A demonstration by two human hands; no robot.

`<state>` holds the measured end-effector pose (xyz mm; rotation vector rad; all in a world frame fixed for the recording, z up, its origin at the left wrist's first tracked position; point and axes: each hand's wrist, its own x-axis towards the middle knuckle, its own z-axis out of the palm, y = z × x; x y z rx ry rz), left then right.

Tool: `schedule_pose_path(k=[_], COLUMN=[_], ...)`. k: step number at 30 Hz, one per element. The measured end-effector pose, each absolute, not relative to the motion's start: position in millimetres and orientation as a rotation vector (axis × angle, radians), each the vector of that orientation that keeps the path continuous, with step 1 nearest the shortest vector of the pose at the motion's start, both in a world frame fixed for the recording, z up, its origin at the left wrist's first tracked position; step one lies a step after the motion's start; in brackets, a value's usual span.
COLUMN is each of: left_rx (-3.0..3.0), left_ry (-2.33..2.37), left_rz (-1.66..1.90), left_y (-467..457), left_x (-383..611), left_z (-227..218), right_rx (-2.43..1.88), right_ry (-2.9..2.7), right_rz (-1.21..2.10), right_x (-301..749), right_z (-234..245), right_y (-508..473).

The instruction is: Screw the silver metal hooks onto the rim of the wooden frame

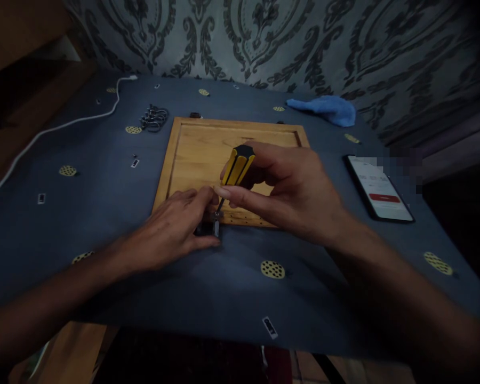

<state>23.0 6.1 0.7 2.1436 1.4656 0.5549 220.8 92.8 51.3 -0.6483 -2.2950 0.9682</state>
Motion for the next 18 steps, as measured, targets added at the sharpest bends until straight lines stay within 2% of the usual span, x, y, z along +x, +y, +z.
schedule_pose_path(k=[10, 18], left_rx=[2.141, 2.178], left_ry=[1.498, 1.464], left_rz=[0.532, 0.542], left_y=[7, 6], left_x=[25, 23], left_z=[1, 1], right_rx=[-0.52, -0.624], right_ry=[-2.299, -2.262], right_rz=[1.337, 1.174], right_x=[225, 223], right_z=[64, 61], right_y=[96, 96])
